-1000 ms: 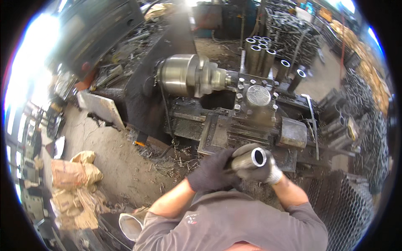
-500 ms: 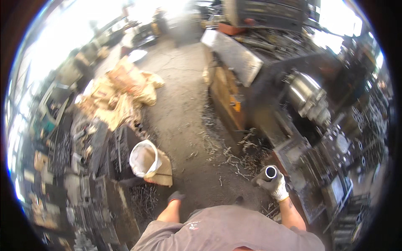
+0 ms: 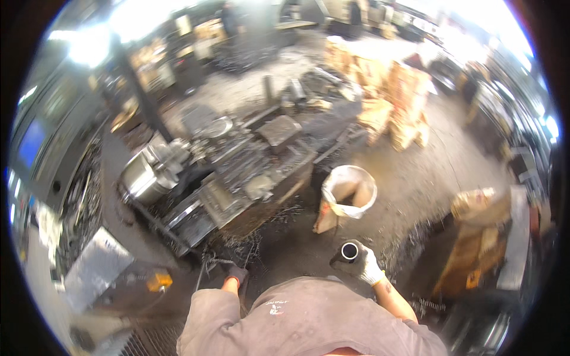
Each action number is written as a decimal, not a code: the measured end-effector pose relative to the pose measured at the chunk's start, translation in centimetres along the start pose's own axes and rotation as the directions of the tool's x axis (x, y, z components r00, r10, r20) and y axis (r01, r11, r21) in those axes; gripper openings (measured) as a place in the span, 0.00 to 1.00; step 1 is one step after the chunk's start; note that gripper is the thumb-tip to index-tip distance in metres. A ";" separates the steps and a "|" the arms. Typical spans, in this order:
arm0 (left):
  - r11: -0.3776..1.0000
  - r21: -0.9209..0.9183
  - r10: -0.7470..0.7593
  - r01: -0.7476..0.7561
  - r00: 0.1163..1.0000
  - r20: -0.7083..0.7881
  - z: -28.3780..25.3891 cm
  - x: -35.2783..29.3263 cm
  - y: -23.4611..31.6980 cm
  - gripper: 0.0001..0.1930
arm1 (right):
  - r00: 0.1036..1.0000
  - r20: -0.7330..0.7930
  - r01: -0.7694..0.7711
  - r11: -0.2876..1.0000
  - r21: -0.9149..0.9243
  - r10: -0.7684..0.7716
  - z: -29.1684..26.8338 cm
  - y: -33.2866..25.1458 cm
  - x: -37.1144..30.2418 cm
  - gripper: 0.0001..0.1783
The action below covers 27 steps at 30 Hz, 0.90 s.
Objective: The person repeatedly picks up metal tubes from a nearby rack, inserts them into a lathe chuck, operates the machine, removes the processed tubes, and places them into a collection bin. The cycle repeats continuously throughout the clip.
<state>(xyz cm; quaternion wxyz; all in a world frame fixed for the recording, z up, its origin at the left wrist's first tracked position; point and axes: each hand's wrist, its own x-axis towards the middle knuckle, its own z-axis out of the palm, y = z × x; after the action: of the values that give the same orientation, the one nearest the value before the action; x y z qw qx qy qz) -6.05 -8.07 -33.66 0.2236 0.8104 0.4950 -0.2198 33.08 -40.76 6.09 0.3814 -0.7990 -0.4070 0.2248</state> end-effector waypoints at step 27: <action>0.031 -0.996 -0.879 -0.085 -0.477 0.014 -11.2 -20.8 1.1 0.30 | 0.274 0.669 0.757 0.584 0.293 -0.691 3.8 -20.2 43.8 0.15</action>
<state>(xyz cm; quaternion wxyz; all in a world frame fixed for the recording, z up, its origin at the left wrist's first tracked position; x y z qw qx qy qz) -12.14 -16.71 -12.51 -0.0557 0.0412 0.8656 0.4959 45.75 4.50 17.69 0.2116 -0.3789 -0.8476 0.3053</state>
